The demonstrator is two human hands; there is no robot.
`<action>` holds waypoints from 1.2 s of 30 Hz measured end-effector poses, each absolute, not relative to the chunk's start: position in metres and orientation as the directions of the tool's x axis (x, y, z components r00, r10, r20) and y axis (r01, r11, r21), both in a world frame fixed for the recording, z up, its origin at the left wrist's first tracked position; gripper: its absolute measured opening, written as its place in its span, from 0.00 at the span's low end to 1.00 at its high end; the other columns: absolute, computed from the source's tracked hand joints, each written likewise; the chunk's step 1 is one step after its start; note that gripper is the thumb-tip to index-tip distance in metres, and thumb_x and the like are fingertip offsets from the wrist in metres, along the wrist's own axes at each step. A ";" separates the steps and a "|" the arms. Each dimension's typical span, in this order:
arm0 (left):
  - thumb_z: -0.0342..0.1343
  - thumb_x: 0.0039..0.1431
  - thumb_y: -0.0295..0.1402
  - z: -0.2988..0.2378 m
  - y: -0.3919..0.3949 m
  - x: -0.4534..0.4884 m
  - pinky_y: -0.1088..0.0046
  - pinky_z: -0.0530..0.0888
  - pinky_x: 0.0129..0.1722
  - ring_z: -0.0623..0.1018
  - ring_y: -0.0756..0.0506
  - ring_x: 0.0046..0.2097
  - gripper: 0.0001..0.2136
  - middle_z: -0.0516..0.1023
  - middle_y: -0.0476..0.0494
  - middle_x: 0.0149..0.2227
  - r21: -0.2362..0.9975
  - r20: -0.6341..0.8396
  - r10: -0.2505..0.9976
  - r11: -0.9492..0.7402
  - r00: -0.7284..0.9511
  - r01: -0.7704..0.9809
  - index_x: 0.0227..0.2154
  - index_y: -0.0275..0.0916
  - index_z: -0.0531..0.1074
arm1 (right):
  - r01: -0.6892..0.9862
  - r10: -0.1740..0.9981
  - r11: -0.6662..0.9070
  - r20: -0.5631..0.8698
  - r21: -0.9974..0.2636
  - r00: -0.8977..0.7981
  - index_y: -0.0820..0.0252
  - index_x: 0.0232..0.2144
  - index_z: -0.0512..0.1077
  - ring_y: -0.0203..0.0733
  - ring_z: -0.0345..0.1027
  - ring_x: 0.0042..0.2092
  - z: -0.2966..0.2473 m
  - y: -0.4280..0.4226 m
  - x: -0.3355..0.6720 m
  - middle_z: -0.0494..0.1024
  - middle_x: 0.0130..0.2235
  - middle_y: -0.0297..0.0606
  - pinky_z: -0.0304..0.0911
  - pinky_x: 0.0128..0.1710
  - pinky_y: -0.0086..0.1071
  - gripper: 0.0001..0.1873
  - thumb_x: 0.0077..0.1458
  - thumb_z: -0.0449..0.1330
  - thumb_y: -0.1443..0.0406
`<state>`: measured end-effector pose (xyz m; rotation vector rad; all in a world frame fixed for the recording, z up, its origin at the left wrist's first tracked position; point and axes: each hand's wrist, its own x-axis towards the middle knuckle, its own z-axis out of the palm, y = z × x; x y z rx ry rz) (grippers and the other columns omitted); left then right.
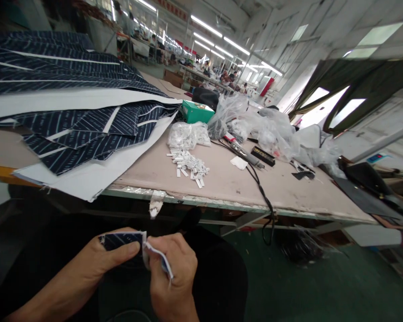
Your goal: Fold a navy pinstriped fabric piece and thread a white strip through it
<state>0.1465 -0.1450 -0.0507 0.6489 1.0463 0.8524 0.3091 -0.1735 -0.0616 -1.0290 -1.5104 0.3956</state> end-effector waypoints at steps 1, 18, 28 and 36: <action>0.80 0.36 0.50 -0.050 -0.147 0.147 0.72 0.75 0.36 0.79 0.44 0.34 0.21 0.86 0.45 0.29 0.792 -0.475 0.845 0.532 0.245 -0.301 0.27 0.39 0.86 | 0.329 0.821 0.489 0.553 -0.808 0.138 0.54 0.40 0.84 0.38 0.76 0.31 -0.062 -0.172 0.310 0.83 0.32 0.36 0.71 0.32 0.27 0.11 0.59 0.66 0.74; 0.77 0.46 0.48 -0.046 -0.126 0.147 0.70 0.78 0.34 0.80 0.44 0.29 0.19 0.83 0.47 0.24 0.737 -0.480 0.833 0.554 0.275 -0.387 0.19 0.39 0.79 | -0.574 0.975 -0.162 -0.219 -0.803 0.031 0.60 0.16 0.74 0.37 0.64 0.22 -0.058 -0.145 0.300 0.74 0.17 0.35 0.64 0.27 0.32 0.17 0.47 0.72 0.58; 0.71 0.51 0.49 -0.038 -0.122 0.149 0.70 0.77 0.37 0.80 0.42 0.33 0.18 0.85 0.41 0.28 0.790 -0.474 0.828 0.550 0.299 -0.270 0.24 0.37 0.84 | -0.489 0.941 -0.289 -0.339 -0.823 0.015 0.60 0.11 0.72 0.34 0.58 0.19 -0.050 -0.132 0.299 0.68 0.14 0.34 0.58 0.24 0.31 0.16 0.40 0.67 0.58; 0.72 0.50 0.47 -0.037 -0.119 0.151 0.71 0.75 0.35 0.77 0.43 0.31 0.18 0.84 0.42 0.26 0.779 -0.468 0.829 0.551 0.307 -0.299 0.19 0.38 0.81 | -0.478 0.932 -0.321 -0.363 -0.818 -0.006 0.60 0.09 0.71 0.34 0.58 0.19 -0.048 -0.128 0.298 0.68 0.14 0.35 0.57 0.23 0.31 0.18 0.40 0.67 0.57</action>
